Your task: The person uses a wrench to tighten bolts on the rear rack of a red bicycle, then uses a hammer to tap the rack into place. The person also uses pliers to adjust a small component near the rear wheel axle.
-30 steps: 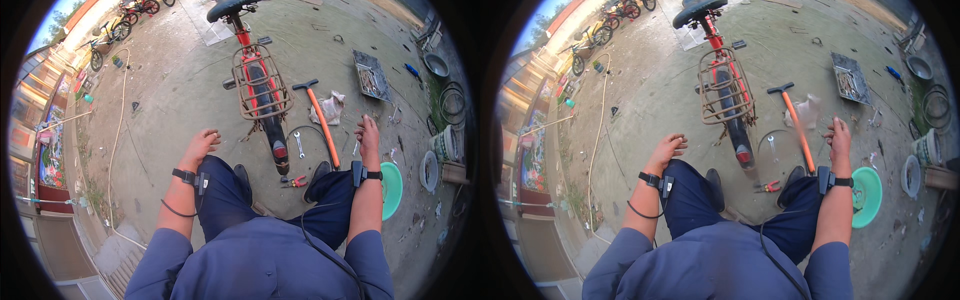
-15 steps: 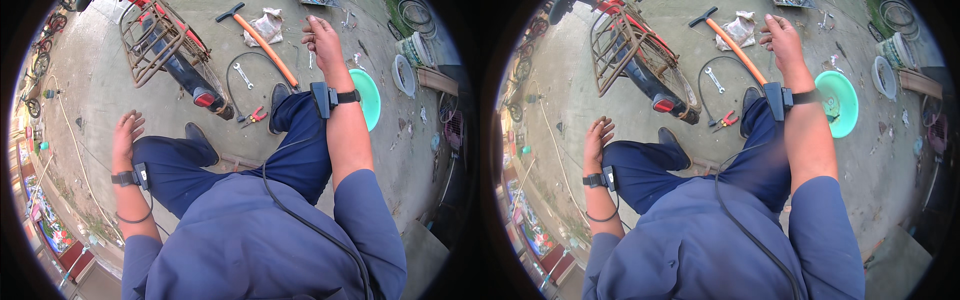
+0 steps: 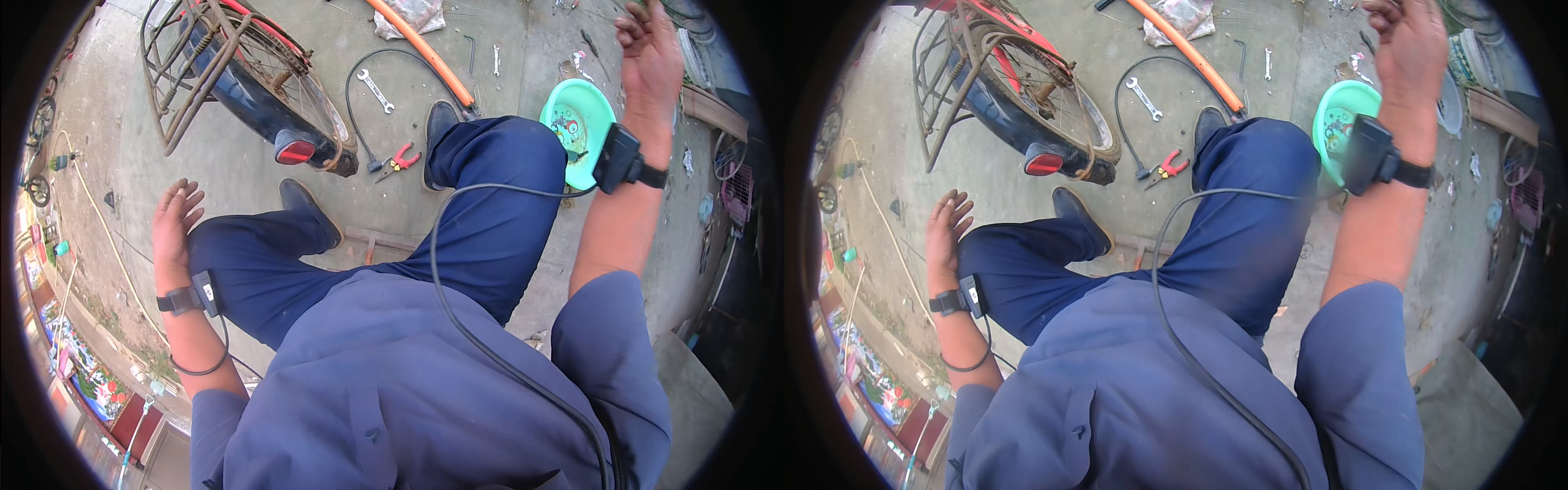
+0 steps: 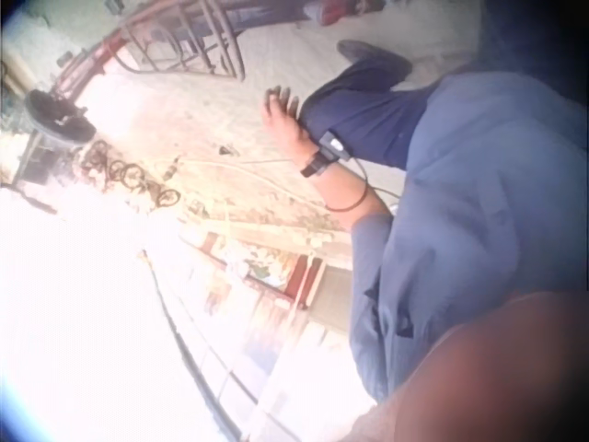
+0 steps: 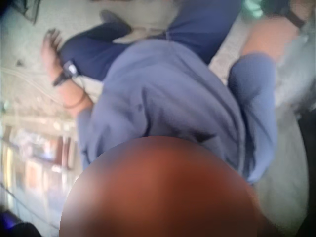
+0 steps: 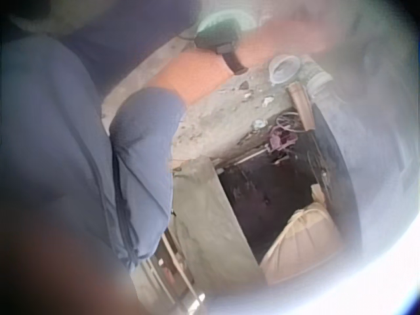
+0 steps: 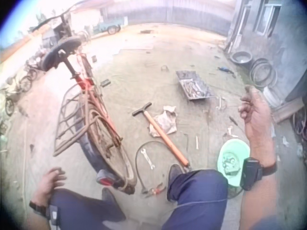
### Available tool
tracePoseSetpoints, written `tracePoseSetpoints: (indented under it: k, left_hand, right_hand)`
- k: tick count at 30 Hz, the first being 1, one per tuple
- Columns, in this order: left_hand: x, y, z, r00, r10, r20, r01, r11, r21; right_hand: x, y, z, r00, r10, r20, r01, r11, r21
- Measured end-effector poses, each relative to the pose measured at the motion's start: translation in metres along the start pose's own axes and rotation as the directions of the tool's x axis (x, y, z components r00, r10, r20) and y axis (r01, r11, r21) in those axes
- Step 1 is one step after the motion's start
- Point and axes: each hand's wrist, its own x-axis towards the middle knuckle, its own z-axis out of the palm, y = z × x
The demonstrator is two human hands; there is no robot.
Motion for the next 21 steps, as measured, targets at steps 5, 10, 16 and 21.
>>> tracePoseSetpoints:
  k: [5, 10, 16, 21]
  left_hand:
    - [0.001, 0.002, 0.002, 1.0, -0.015, 0.001, 0.015, 0.999, 0.041]
    - [0.001, 0.008, 0.009, 1.0, -0.026, 0.001, 0.026, 0.995, 0.091]
    - [0.002, 0.012, 0.014, 0.999, -0.04, -0.01, 0.04, 0.99, 0.132]
    - [0.006, 0.012, 0.015, 0.996, -0.086, -0.023, 0.088, 0.984, 0.158]
  right_hand:
    - [0.02, -0.033, -0.083, 0.989, -0.143, 0.037, 0.142, 0.844, -0.518]
    - [-0.015, 0.006, -0.148, 0.988, -0.015, 0.153, 0.141, 0.484, -0.864]
    - [-0.145, 0.126, -0.168, 0.919, 0.378, 0.11, -0.052, 0.393, -0.918]
    - [-0.239, 0.2, -0.159, 0.712, 0.69, -0.129, -0.447, 0.303, -0.842]
